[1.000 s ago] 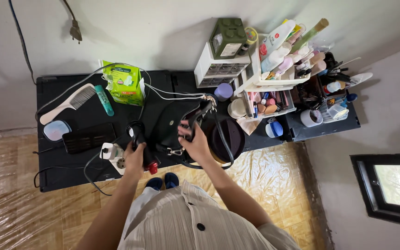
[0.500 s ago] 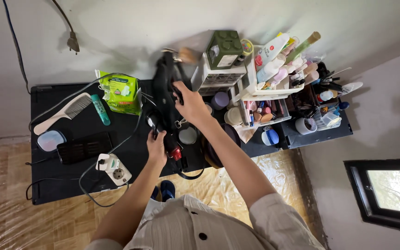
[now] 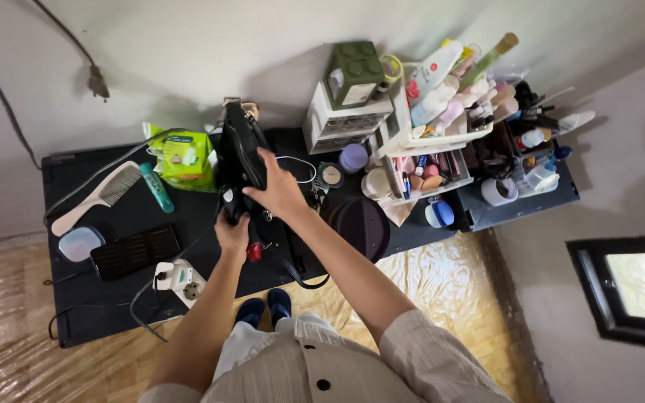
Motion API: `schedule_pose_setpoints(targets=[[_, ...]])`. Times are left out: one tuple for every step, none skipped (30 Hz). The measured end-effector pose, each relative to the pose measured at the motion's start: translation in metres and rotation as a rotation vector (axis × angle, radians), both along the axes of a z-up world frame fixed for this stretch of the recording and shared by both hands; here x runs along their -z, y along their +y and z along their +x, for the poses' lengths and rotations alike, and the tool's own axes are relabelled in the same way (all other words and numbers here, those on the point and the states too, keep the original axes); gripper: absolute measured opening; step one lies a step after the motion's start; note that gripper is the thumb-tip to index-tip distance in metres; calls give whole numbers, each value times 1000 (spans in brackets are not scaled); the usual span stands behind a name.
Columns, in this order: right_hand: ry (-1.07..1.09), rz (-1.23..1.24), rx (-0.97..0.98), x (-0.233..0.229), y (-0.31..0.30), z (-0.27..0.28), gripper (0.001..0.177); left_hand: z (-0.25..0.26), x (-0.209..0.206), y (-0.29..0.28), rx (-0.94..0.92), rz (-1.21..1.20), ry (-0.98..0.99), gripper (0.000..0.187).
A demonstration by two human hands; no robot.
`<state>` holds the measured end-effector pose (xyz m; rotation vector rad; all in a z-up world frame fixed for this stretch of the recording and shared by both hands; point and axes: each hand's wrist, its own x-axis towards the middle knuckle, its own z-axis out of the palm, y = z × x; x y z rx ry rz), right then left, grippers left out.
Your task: Picking up various items from the floor and organizing them on shelves and dressers.
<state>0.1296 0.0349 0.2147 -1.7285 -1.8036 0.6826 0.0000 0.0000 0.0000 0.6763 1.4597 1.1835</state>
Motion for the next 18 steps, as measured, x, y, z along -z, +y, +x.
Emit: schedule_pose_setpoints(targets=[[3,-1,7,1,-3,0,89,-3,1,-5,7,-1,3,60],[28,23,-8,3,-6,0,92,-7,3,-10,44,98,363,65],[51,45,-28,4,-8,0,95,-11,5,-15,78,199,720,71],[52,44,-27,3,-11,0,95,-13,-2,-19,80,198,721,71],[55,0,-12,3,-13,0,95,-16,-9,-23,111,120,705,76],[56,-44,3,2,-14,-1,95,-18,-16,-26,144,42,689,81],[57,-45,2,2,-15,0,95,-21,-13,-25,143,41,689,81],[76,18,-5,1,-16,1,95,-24,-10,-25,179,-12,721,81],[95,78,-12,1,-17,2,95,-27,-6,-26,217,-67,753,81],[95,75,-12,0,-18,2,95,-28,-4,-24,217,-71,753,81],[95,35,-7,0,-19,2,96,-29,-2,-24,241,-86,774,82],[95,-5,-2,-1,-20,2,97,-29,0,-24,264,-102,795,82],[94,-7,-3,0,-20,3,97,-30,-6,-23,264,-104,795,82],[77,17,4,2,-20,3,99,-31,-13,-22,285,-152,825,83],[60,40,12,3,-20,4,101,-32,-19,-22,308,-202,854,83],[59,37,10,1,-22,4,101,-34,-20,-23,308,-205,853,83],[100,46,27,-1,-23,4,100,-35,-21,-24,305,-226,872,82],[140,54,43,-3,-25,5,100,-36,-21,-26,302,-248,892,81]])
